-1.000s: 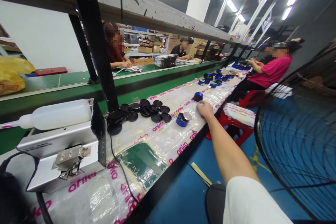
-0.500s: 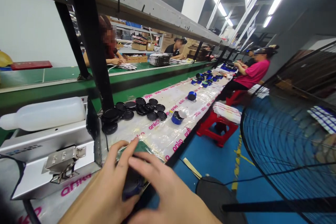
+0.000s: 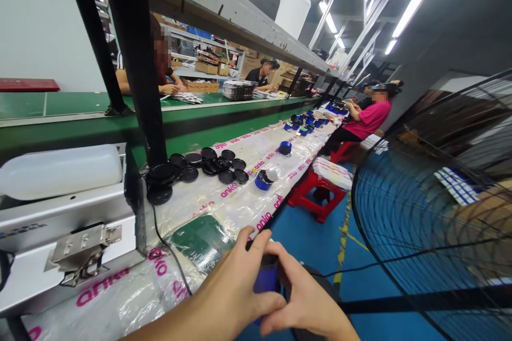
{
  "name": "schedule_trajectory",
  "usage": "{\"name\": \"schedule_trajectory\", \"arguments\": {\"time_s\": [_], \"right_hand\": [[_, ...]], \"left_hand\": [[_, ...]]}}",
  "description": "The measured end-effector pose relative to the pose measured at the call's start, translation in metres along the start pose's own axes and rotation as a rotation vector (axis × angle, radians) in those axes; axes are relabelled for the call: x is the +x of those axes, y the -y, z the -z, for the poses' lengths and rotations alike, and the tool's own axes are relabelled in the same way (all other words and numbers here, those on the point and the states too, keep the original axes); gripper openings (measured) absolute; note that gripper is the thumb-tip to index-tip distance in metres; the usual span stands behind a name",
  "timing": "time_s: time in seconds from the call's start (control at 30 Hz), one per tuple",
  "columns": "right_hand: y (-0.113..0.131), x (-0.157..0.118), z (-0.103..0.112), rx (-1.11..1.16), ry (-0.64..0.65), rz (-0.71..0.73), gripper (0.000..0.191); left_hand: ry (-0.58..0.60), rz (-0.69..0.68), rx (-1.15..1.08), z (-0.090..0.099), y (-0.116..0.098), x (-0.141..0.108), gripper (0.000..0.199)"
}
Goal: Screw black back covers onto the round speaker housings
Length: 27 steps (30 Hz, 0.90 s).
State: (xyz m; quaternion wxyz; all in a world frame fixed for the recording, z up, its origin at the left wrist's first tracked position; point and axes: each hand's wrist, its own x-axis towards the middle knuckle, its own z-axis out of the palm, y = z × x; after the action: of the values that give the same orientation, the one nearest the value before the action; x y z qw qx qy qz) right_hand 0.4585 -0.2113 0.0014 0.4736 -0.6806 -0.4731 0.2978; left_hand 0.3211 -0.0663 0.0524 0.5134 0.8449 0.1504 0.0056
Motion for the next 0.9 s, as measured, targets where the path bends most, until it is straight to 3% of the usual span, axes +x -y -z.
{"name": "schedule_trajectory", "arguments": {"time_s": [0.1,0.17,0.23,0.3,0.37,0.5,0.6,0.7,0.8,0.9], "right_hand": [[-0.005,-0.002,0.004,-0.021,-0.081,0.032,0.068],[-0.013,0.006,0.012,-0.021,-0.180,0.073,0.063],[-0.022,0.026,0.031,-0.024,-0.337,0.135,0.063],[-0.027,0.060,0.061,-0.044,-0.546,0.211,0.054],[-0.025,0.108,0.098,-0.088,-0.763,0.269,0.041],[-0.014,0.225,0.154,-0.214,-0.993,0.294,0.041],[-0.019,0.305,0.162,-0.308,-0.994,0.246,0.039],[-0.039,0.358,0.147,-0.407,-0.933,0.202,0.038],[-0.062,0.382,0.132,-0.486,-0.849,0.163,0.036],[-0.074,0.388,0.131,-0.551,-0.776,0.144,0.037]], "left_hand": [[0.016,-0.104,-0.053,0.006,0.004,0.003,0.095],[-0.088,-0.133,-0.019,0.013,0.010,0.005,0.084],[-0.245,-0.099,0.173,0.018,0.022,0.010,0.068],[-0.330,-0.061,0.396,0.019,0.040,0.017,0.061],[-0.323,-0.066,0.516,0.016,0.058,0.025,0.057],[-0.297,-0.142,0.614,0.009,0.078,0.036,0.053],[-0.290,-0.162,0.662,0.006,0.081,0.036,0.055],[-0.296,-0.159,0.695,0.006,0.081,0.036,0.056],[-0.300,-0.153,0.715,0.007,0.082,0.037,0.057],[-0.290,-0.156,0.722,0.009,0.084,0.038,0.057]]}}
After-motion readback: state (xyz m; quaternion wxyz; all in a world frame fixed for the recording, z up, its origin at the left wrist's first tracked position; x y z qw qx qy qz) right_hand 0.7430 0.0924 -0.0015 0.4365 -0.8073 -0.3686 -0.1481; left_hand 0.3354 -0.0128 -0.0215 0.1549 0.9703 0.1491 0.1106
